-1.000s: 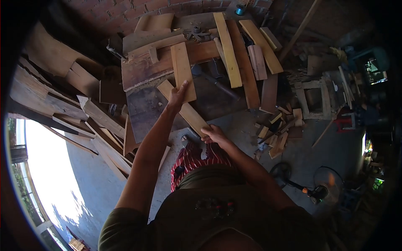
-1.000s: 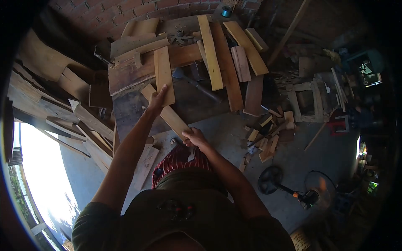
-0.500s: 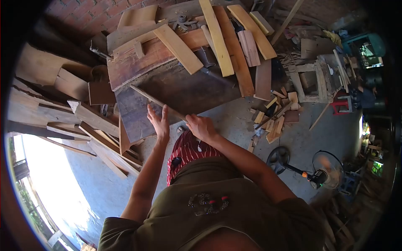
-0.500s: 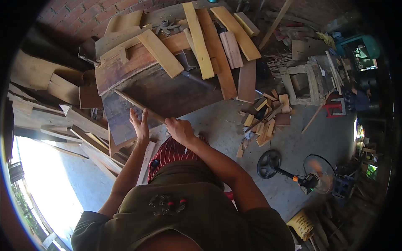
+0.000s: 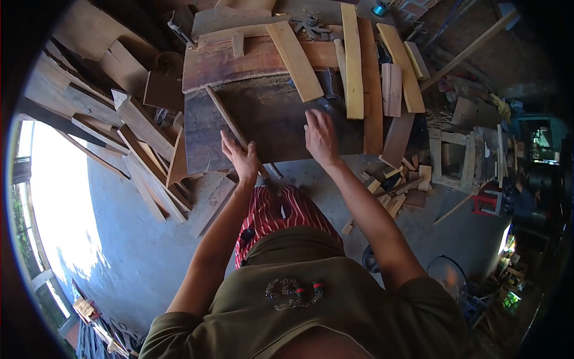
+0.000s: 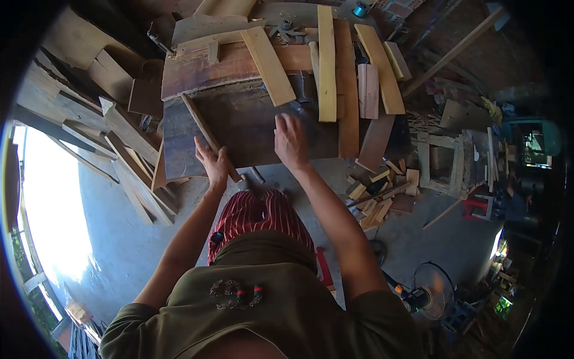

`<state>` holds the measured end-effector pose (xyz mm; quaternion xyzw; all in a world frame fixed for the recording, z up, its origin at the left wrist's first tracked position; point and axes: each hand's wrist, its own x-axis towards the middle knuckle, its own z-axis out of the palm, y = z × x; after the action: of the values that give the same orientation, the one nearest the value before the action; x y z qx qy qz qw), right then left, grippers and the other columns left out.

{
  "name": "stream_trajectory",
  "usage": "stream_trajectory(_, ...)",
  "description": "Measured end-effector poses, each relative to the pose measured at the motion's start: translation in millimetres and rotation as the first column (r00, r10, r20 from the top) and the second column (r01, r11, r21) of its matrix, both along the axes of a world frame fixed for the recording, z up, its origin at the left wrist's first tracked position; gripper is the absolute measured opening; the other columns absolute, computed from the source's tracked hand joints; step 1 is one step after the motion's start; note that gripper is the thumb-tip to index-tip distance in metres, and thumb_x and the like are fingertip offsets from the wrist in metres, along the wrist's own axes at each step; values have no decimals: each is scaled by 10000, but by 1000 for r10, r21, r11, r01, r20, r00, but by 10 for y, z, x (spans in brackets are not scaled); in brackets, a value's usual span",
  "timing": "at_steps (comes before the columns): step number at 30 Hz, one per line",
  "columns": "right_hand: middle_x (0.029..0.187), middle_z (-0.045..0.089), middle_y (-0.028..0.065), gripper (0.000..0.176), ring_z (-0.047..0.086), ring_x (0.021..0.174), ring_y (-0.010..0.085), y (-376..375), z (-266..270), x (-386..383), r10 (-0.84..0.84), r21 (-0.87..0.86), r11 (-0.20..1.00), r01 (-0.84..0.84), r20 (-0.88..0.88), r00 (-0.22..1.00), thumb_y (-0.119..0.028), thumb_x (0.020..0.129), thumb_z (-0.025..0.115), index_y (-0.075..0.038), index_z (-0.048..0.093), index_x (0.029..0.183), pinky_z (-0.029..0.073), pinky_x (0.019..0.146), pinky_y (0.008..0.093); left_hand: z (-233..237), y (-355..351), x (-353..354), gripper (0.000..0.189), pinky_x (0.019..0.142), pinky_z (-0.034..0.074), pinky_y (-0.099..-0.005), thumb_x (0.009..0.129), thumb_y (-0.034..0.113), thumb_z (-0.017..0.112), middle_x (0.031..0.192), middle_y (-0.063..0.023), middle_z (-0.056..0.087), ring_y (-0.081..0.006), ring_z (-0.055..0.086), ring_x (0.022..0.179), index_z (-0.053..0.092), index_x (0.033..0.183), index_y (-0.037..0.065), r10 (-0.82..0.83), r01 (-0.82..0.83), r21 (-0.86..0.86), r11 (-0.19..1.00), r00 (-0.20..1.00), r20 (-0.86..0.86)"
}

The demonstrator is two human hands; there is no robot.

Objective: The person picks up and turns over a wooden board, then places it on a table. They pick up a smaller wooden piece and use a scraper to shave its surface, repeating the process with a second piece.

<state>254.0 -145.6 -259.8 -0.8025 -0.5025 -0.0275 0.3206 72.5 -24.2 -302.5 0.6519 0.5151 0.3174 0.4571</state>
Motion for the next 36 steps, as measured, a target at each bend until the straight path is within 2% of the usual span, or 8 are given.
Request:
stream_trajectory(3,1104,560,162,324,560,1000,336,128,-132,460,-174,-48,978,205,361,916,-42,840,590,-21,550,1160,461,898,413,87,-292,-92,908,1076,344,-434,759,60,627,1435,-241,197,-398,344,1291,130,1519,48,-64,64,5,998,998,-27)
stream_trajectory(8,1033,534,153,418,576,918,340,195,-191,643,-222,-375,875,306,251,942,35,795,573,-70,490,1191,501,762,431,111,-521,-220,824,1097,312,-430,738,25,570,1390,-234,242,-403,317,1278,228,1487,32,-65,60,-42,997,988,-140)
stream_trajectory(14,964,584,176,555,618,868,365,68,-218,550,-165,-346,918,194,111,980,-62,790,609,-59,468,1327,537,765,453,47,-480,-214,771,1080,315,-424,752,15,536,1338,-221,275,-389,365,1224,278,1475,80,99,-93,-325,941,995,0)
stream_trajectory(19,927,647,241,584,652,833,395,-427,-77,350,-137,-302,951,63,-230,964,-97,761,621,-35,509,1331,539,791,440,-149,-413,-317,681,784,501,-382,792,17,516,1235,-173,390,-322,493,1081,328,1442,92,68,-80,-181,980,995,-70)
stream_trajectory(21,913,666,209,517,668,792,306,-729,17,248,-160,-321,947,-22,-530,833,-103,798,603,-9,542,1302,555,721,398,45,-387,-324,572,709,494,-363,852,122,522,1139,-137,445,-289,536,980,365,1402,105,67,-36,-347,937,995,78)
stream_trajectory(23,813,581,70,488,612,742,169,-1027,-8,158,-156,-192,978,-79,-931,330,-104,841,582,-13,521,1317,556,611,326,102,-380,-350,479,633,486,-343,913,226,528,1042,-101,499,-255,578,878,403,1362,117,89,33,-495,868,971,220)
stream_trajectory(29,844,519,26,429,536,643,109,-1590,215,-110,-46,-50,998,27,-991,-126,-155,927,568,-40,474,1330,498,463,262,3,-353,-470,622,617,449,-332,962,629,378,917,-67,594,-179,557,742,544,1151,60,329,44,-720,692,870,369)
stream_trajectory(36,653,432,-29,483,487,494,65,-1579,439,-19,-70,-64,997,44,-989,130,-370,985,545,-70,476,1357,405,380,234,94,-431,-542,610,574,392,-275,884,680,503,770,0,470,-107,460,668,536,1071,101,214,152,-760,632,908,360)
